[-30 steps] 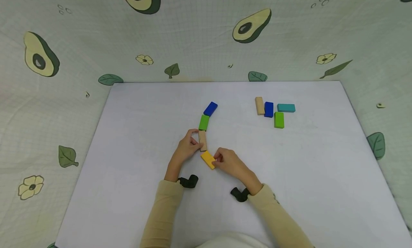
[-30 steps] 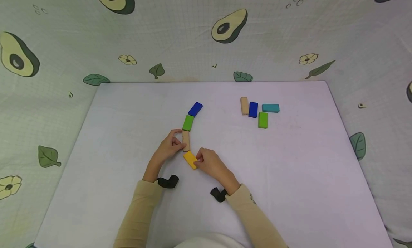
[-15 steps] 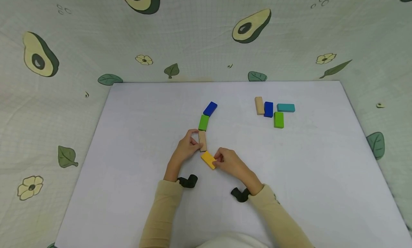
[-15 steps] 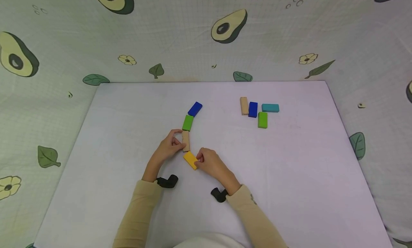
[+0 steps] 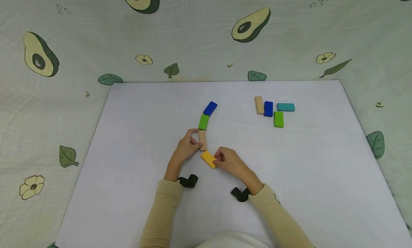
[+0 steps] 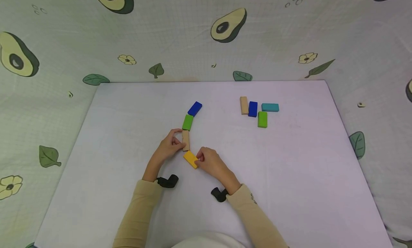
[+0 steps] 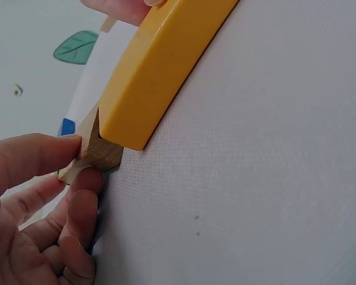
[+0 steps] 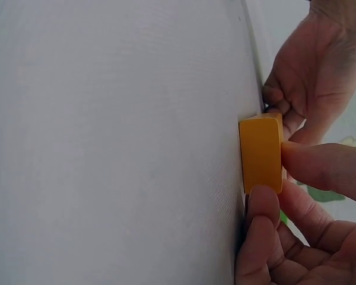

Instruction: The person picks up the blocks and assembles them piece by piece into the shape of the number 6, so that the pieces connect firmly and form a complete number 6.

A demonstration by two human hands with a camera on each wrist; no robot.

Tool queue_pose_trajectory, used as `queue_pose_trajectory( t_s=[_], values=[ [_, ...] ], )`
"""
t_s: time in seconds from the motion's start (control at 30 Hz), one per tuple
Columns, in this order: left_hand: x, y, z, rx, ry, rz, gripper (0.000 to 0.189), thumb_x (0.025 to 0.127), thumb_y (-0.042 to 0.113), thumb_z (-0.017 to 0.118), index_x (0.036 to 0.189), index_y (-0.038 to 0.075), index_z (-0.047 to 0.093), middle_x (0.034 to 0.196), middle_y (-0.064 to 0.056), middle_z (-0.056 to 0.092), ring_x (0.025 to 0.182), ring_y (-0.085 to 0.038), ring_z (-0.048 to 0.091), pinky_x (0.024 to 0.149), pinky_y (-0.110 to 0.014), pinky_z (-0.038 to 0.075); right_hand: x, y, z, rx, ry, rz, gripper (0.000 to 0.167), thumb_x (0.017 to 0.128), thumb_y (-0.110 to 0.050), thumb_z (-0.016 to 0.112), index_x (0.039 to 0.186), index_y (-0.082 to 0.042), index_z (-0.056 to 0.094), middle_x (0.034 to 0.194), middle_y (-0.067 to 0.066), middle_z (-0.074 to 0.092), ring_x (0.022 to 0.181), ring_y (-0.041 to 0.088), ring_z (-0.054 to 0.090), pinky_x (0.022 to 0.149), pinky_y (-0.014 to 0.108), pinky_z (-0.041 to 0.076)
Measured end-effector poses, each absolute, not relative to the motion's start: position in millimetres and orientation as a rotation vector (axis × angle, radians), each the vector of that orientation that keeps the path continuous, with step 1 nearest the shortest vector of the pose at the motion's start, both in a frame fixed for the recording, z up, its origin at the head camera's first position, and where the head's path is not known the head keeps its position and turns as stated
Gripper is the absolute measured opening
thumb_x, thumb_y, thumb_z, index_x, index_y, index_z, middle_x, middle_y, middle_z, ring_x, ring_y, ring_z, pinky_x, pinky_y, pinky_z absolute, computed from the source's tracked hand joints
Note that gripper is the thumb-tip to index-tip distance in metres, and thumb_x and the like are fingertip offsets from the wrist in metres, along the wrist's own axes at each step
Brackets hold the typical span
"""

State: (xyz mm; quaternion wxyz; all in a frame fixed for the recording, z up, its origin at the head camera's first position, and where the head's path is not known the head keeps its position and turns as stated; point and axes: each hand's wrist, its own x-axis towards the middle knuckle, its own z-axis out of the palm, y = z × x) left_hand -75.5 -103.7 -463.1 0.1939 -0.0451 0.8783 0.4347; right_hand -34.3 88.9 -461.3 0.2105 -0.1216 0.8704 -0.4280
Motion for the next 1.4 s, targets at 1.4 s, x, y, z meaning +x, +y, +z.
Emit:
queue_pose_trajectory(
  t_s=[1.4],
  values=[
    [-20.9, -99.5, -474.7, -0.118, 2.479, 1.383, 0.036, 0.08, 0.021, 0.073, 0.103, 0.005, 0.052, 0.081, -0.005, 0.053, 0.072, -0.015, 0.048, 0.068, -0.023, 0.043, -84.9, 221.3, -442.5, 0.387, 2.738, -1.288, 0.043, 0.093, -0.024, 0.054, 0.126, 0.004, 0.048, 0.122, 0.025, 0.045, 0.107, 0.035, 0.047, 0.086, 0.041, 0.041]
  ],
)
